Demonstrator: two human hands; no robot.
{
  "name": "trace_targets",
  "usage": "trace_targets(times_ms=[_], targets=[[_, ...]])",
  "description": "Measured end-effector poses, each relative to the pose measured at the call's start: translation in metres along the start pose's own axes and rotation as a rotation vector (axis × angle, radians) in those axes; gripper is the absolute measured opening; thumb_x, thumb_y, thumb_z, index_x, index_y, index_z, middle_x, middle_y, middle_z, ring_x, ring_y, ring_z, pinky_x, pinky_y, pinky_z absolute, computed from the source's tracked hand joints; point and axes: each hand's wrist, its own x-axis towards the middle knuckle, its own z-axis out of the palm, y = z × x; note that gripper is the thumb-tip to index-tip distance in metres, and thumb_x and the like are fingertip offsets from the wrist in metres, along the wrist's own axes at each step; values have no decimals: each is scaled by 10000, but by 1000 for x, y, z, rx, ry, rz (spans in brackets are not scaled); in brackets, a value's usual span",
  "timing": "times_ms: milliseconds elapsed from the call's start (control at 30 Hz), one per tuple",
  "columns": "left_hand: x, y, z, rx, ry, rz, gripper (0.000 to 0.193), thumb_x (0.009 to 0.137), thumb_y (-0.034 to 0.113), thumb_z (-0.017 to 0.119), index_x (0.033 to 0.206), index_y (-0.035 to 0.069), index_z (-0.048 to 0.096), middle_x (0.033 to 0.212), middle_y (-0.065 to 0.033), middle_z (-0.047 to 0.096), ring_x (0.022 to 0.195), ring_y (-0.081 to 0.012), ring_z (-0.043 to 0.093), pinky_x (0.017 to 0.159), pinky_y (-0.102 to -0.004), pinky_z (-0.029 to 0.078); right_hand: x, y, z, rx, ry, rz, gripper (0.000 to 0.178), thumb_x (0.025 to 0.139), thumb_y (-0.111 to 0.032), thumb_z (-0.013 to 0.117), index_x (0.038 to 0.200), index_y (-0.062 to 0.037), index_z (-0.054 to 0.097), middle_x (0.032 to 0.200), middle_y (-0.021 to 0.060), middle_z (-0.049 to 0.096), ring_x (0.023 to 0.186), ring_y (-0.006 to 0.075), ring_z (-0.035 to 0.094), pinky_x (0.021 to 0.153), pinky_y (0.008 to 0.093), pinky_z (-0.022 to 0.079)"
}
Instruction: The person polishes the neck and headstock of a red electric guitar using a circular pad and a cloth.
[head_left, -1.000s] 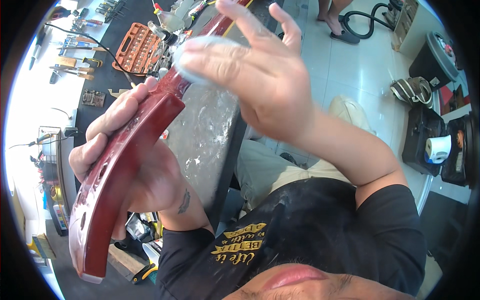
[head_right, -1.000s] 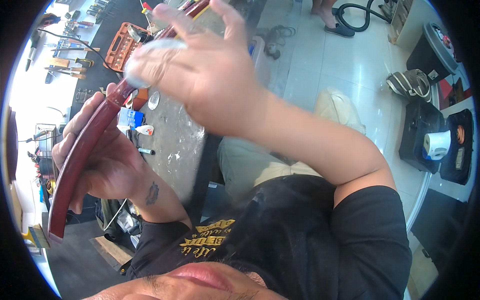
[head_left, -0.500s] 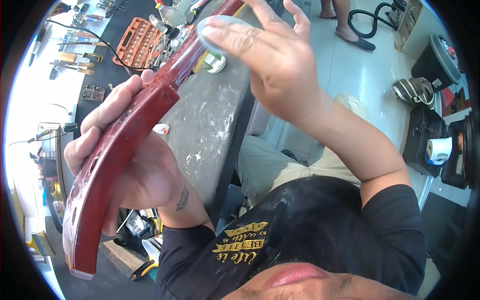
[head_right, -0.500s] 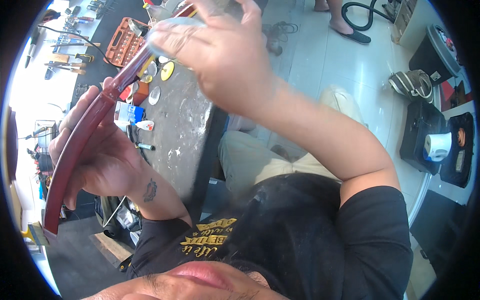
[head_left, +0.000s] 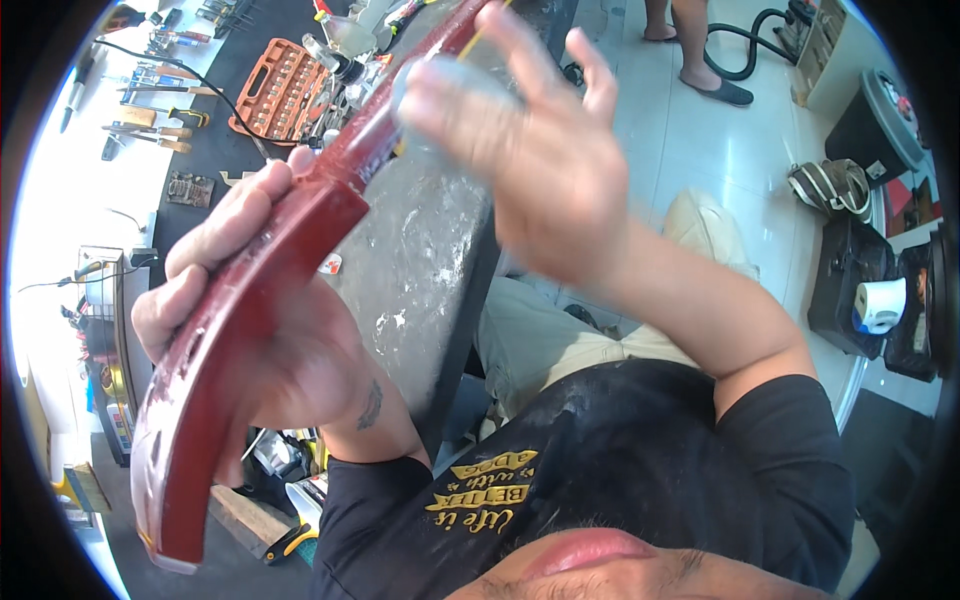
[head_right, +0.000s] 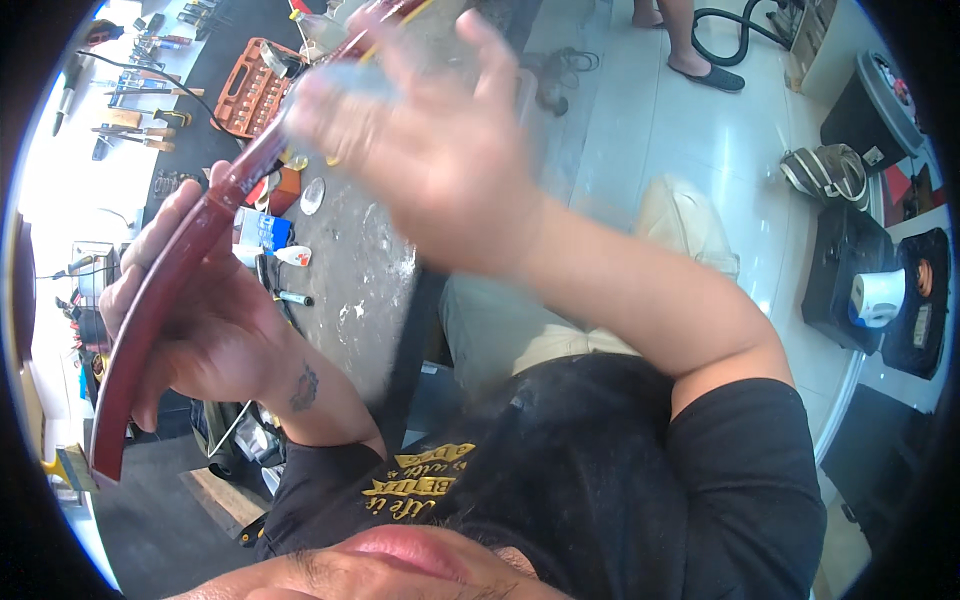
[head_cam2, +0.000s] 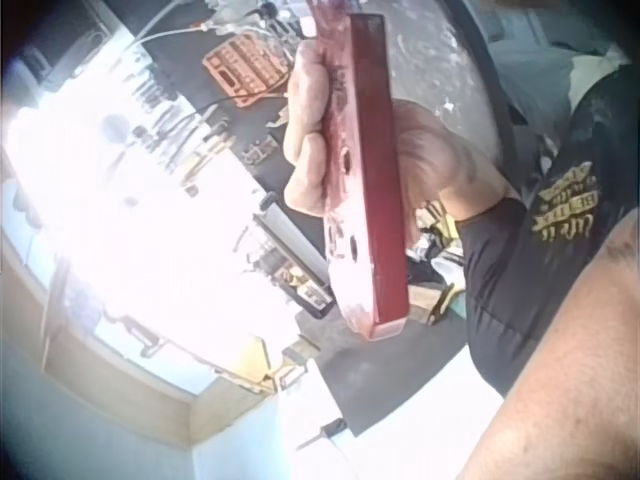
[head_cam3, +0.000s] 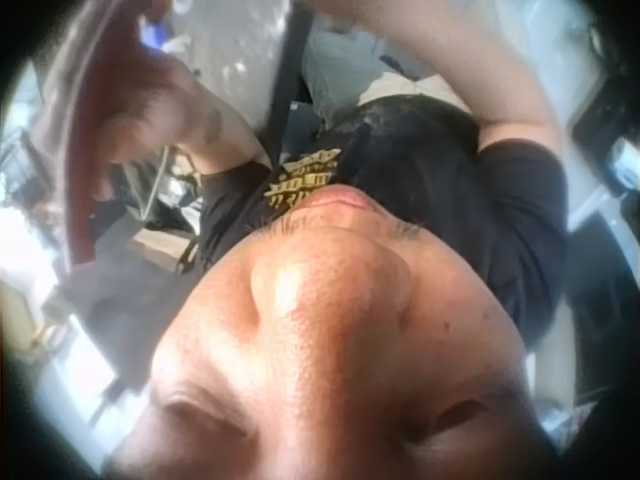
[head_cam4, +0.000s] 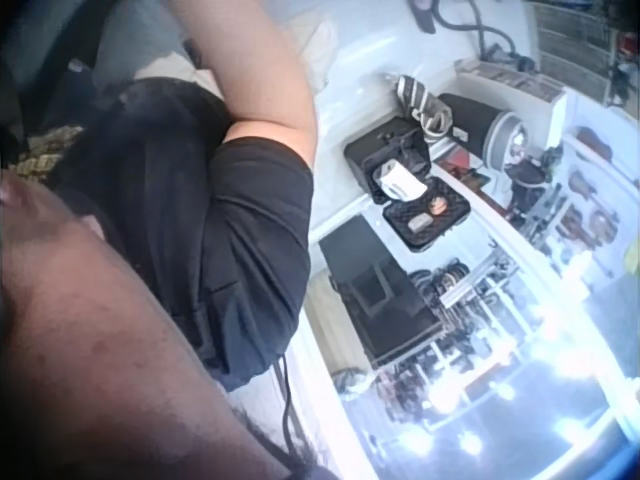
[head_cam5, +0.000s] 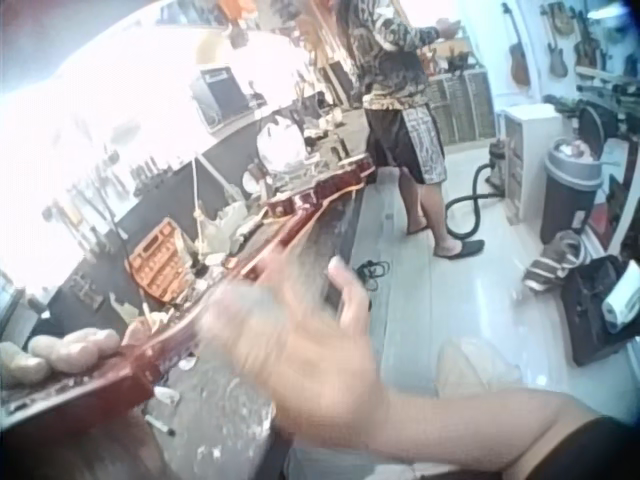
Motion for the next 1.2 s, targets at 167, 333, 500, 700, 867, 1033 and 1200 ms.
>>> trace_targets(times_ms=[167, 333, 500, 700, 867, 1033, 1200], targets=[[-4, -1, 2, -38, 39, 3, 853, 958, 760, 439, 1259, -24, 589, 1270, -383, 644, 1209, -537, 653, 981, -725, 550, -7, 8, 0, -83, -54, 31, 476, 895, -55, 651, 1300, -279, 763, 1311, -26, 755, 1409, 280, 579, 1195, 602, 180], [-1, 0, 2, -60, 21, 27, 831, 958, 759, 448, 1262, -1, 595, 1282, -359, 650, 1219, -532, 650, 977, -736, 546, 1, -14, -7, 81, -24, 18, 389, 905, -26, 657, 1234, -178, 798, 1265, 47, 776, 1381, 329, 614, 1229, 506, 192], [-2, 1, 3, -8, 40, 16, 791, 975, 737, 451, 1276, 19, 591, 1251, -346, 663, 1201, -516, 663, 958, -742, 558, -1, -13, -6, 16, -60, 38, 541, 858, 74, 623, 1308, -187, 769, 1335, 55, 748, 1443, 355, 552, 1227, 522, 178], [-3, 1, 3, 19, 10, 27, 794, 980, 736, 429, 1308, 31, 590, 1235, -340, 668, 1201, -511, 664, 980, -747, 543, -2, -24, -12, 126, -78, 52, 551, 856, 66, 636, 1333, -183, 754, 1353, 58, 739, 1461, 350, 533, 1230, 520, 168], [2, -1, 2, 0, -3, 36, 787, 973, 739, 433, 1314, 50, 604, 1246, -314, 678, 1205, -510, 663, 979, -753, 539, -1, 6, -5, -64, -61, 77, 491, 894, 40, 638, 1309, -189, 766, 1342, 46, 745, 1445, 359, 547, 1218, 531, 188], [0, -3, 5, -17, 33, 33, 767, 981, 727, 449, 1291, 44, 608, 1223, -318, 684, 1195, -505, 671, 967, -748, 552, -4, -10, -10, 80, -98, 51, 532, 876, 70, 625, 1316, -195, 764, 1346, 54, 743, 1450, 363, 542, 1212, 536, 194], [1, 0, 5, 3, 16, 40, 750, 991, 722, 453, 1298, 54, 598, 1216, -313, 682, 1202, -498, 671, 958, -745, 555, -3, -7, -8, 91, -86, 18, 582, 842, 103, 602, 1321, -187, 759, 1377, 67, 726, 1475, 362, 516, 1215, 544, 187]])
